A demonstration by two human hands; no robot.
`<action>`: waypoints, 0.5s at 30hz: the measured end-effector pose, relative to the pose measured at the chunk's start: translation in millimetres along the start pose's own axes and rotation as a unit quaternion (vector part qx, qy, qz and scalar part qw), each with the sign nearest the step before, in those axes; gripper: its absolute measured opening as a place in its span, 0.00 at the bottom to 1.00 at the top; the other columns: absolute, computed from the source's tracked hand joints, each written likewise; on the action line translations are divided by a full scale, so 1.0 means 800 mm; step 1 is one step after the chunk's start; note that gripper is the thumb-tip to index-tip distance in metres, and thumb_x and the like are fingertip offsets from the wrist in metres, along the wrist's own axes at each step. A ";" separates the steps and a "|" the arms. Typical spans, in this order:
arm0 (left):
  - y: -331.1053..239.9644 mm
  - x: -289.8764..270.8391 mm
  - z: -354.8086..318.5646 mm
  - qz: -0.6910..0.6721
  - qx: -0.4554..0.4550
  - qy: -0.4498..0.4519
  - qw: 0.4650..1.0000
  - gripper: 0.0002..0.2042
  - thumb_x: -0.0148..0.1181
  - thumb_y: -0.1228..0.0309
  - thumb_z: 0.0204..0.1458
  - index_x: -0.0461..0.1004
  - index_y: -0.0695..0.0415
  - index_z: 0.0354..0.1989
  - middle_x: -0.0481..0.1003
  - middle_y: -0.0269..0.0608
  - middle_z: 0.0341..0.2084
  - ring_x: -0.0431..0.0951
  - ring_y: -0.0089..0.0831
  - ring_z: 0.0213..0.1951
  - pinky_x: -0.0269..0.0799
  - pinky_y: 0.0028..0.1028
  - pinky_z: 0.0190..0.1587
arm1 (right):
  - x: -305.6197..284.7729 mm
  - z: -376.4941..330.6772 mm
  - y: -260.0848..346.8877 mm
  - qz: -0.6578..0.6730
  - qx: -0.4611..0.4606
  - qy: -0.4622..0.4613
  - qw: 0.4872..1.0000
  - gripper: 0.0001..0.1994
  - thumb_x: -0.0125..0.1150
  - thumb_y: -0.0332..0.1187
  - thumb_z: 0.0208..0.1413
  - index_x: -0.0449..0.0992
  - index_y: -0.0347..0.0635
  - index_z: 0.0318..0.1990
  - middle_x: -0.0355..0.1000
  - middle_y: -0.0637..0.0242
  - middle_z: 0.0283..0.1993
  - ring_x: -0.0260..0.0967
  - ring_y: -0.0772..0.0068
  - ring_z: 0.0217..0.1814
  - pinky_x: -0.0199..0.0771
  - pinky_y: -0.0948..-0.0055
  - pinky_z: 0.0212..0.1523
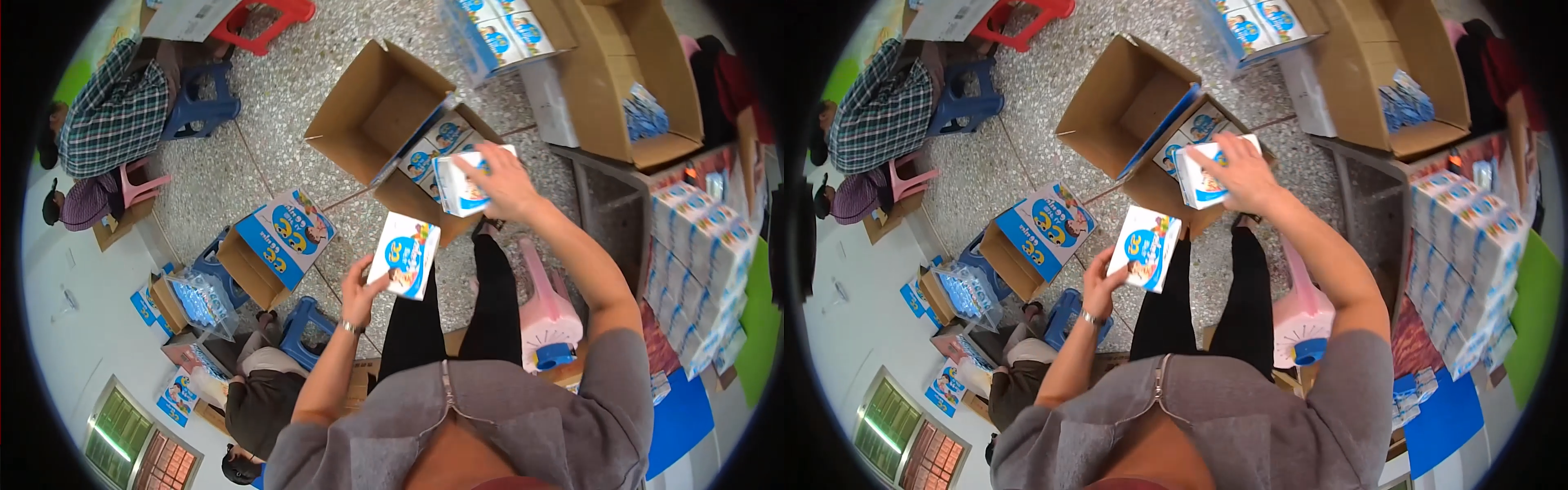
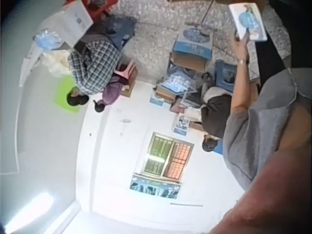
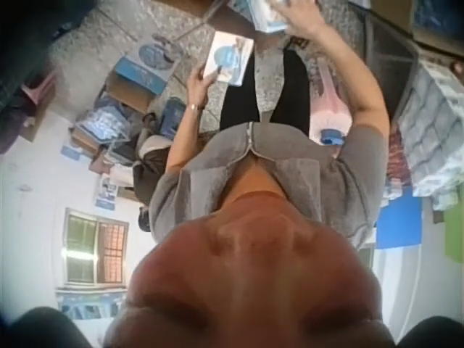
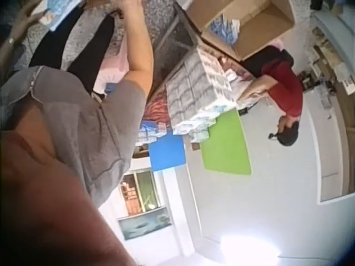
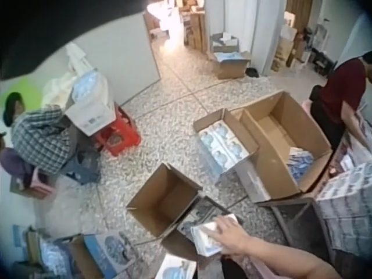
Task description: Assembling cardboard boxes and filling them with product packages.
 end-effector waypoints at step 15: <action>0.059 0.063 0.145 -0.069 0.014 0.078 0.994 0.30 0.63 0.80 0.45 0.62 0.64 0.60 0.69 0.49 0.54 0.71 0.34 0.54 0.67 0.33 0.56 | 0.422 0.183 -0.216 -0.317 0.017 0.145 0.937 0.35 0.47 0.33 0.58 0.43 0.83 0.68 0.47 0.60 0.66 0.46 0.51 0.67 0.59 0.36 0.56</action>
Point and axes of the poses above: each hand's wrist, its own z-axis towards the middle knuckle, its own x-axis out of the palm, y = z × x, the point moved 10 cm from there along z, towards the middle knuckle
